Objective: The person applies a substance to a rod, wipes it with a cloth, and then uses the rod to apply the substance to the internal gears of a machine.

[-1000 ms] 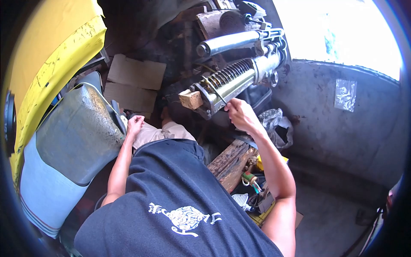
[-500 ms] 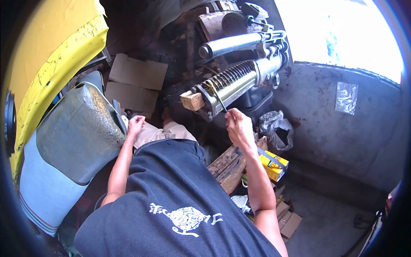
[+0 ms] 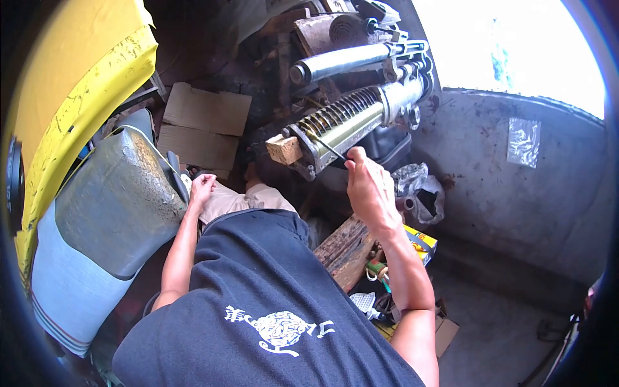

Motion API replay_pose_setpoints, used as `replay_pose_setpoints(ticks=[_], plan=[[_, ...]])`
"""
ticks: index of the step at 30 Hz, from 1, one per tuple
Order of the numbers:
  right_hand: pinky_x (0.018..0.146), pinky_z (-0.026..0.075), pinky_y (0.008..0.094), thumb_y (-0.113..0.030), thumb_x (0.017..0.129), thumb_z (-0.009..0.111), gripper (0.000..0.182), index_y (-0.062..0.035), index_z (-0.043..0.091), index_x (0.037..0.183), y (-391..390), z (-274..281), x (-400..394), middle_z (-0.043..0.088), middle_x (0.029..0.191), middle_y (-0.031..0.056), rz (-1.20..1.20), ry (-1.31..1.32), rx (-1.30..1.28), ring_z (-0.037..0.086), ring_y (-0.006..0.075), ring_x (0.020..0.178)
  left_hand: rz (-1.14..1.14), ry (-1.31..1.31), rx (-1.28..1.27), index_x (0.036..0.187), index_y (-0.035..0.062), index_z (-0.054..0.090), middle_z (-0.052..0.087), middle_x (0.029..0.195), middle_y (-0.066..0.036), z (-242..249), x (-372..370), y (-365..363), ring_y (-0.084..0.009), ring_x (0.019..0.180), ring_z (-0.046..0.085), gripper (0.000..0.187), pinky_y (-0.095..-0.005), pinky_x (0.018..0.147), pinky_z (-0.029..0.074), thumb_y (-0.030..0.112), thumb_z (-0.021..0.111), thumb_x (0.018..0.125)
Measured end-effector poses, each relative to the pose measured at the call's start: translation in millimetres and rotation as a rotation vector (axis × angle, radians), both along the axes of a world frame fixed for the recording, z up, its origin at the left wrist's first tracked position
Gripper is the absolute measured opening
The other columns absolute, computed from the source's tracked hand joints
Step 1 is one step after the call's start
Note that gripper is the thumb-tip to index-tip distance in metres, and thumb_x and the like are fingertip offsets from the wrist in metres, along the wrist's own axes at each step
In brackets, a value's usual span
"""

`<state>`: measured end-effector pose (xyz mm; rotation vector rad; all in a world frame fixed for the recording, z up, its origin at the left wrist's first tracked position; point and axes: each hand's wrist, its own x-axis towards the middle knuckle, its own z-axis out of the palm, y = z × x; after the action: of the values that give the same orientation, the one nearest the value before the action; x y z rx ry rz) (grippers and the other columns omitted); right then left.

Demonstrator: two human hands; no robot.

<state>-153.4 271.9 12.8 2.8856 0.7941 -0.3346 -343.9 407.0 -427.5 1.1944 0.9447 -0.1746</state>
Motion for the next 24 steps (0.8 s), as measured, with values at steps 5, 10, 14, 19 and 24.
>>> replay_pose_setpoints(ticks=[5,10,14,19,24], plan=[[0.071,0.045,0.0454,-0.010,0.086,0.057,0.017,-0.0079,0.053,0.102,13,16,1,0.052,0.089,0.0175,0.040,0.024,-0.118,0.055,0.0398,0.084,0.011,-0.010,-0.007,0.093,0.0039,0.065,0.064,0.071,-0.003,-3,-1,-1,-0.0083,0.062,0.058,0.018,-0.0234,0.056,0.047,0.020,0.062,0.088],[0.064,0.046,0.0452,-0.006,0.082,0.054,0.018,-0.0065,0.061,0.099,9,16,11,0.055,0.082,0.0151,0.213,-0.143,-0.226,0.060,0.0333,0.077,0.036,-0.030,-0.028,0.093,0.0039,0.065,0.064,0.071,-0.002,-5,-3,-2,-0.0078,0.060,0.057,0.017,-0.0225,0.055,0.046,0.020,0.063,0.087],[0.071,0.045,0.0436,-0.005,0.080,0.052,0.023,-0.0071,0.063,0.100,2,15,24,0.057,0.083,0.0136,0.243,-0.201,-0.280,0.058,0.0300,0.083,0.046,-0.035,-0.041,0.092,0.0037,0.065,0.064,0.071,-0.002,4,-1,1,-0.0072,0.060,0.058,0.016,-0.0219,0.055,0.046,0.019,0.063,0.088],[0.073,0.044,0.0416,-0.005,0.079,0.056,0.019,-0.0061,0.063,0.097,9,23,43,0.059,0.085,0.0134,0.346,-0.183,-0.230,0.058,0.0294,0.084,0.037,-0.025,-0.031,0.092,0.0032,0.065,0.064,0.071,-0.002,4,1,1,-0.0072,0.062,0.059,0.016,-0.0217,0.056,0.047,0.018,0.062,0.088],[0.072,0.045,0.0377,-0.002,0.077,0.058,0.017,-0.0061,0.063,0.093,29,39,46,0.060,0.088,0.0111,0.572,-0.252,-0.292,0.059,0.0251,0.085,0.046,-0.019,-0.030,0.093,0.0031,0.065,0.064,0.071,-0.002,4,0,1,-0.0074,0.063,0.059,0.016,-0.0218,0.056,0.047,0.018,0.062,0.088]])
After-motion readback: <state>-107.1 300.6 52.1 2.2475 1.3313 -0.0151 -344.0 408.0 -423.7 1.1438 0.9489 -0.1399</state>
